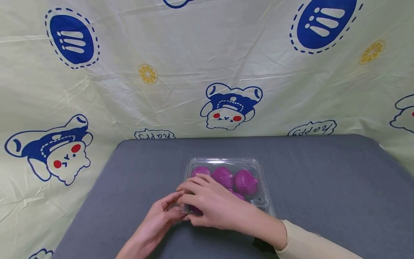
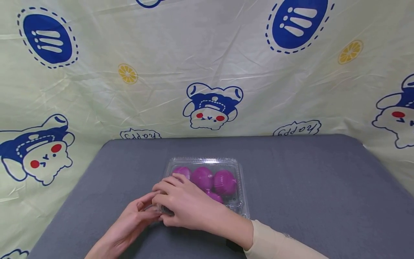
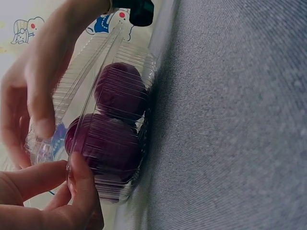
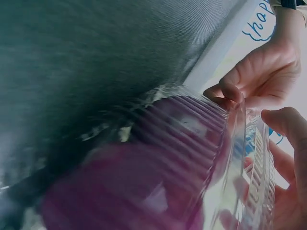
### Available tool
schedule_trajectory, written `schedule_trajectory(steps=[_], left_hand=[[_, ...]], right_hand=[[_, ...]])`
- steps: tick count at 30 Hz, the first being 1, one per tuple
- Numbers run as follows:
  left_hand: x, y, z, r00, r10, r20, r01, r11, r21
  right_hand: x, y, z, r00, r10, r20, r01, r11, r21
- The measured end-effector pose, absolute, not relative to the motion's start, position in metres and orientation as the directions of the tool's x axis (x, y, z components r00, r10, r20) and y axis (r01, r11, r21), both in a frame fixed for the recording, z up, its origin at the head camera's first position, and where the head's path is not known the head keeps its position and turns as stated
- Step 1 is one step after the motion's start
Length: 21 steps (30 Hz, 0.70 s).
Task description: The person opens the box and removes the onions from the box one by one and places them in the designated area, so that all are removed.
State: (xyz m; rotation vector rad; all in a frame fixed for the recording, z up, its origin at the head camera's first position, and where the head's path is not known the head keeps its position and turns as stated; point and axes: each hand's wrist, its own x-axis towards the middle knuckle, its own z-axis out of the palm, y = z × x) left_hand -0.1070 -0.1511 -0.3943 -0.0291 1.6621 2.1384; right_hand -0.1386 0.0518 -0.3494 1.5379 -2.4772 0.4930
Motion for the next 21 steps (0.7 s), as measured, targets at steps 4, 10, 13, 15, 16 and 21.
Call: schedule_trajectory(steps=[4,10,13,15,16,21], left_hand=[[-0.107,-0.150,-0.395,-0.910,0.303,-0.284,-0.349,-0.187,0.918],[-0.107,-0.150,-0.397,-0.922,0.287,-0.261,-0.322,-0.190,0.927],[-0.107,-0.150,-0.397,-0.927,0.281,-0.250,-0.311,-0.197,0.930],[-0.107,-0.150,-0.397,-0.927,0.282,-0.247,-0.311,-0.210,0.927],[-0.107,-0.150,-0.397,-0.927,0.283,-0.246,-0.312,-0.218,0.925],[-0.108,-0.150,-0.397,-0.923,0.301,-0.240,-0.324,-0.271,0.906]], right_hand=[[-0.133,0.067,-0.351,-0.476,-0.827,0.300,-0.879,0.440,-0.182],[-0.125,0.086,-0.357,-0.528,-0.793,0.305,-0.849,0.506,-0.153],[-0.121,0.095,-0.360,-0.560,-0.769,0.310,-0.826,0.547,-0.136],[-0.119,0.100,-0.362,-0.577,-0.748,0.327,-0.810,0.574,-0.119],[-0.117,0.103,-0.363,-0.584,-0.737,0.340,-0.803,0.586,-0.109],[-0.111,0.117,-0.369,-0.621,-0.675,0.398,-0.750,0.659,-0.051]])
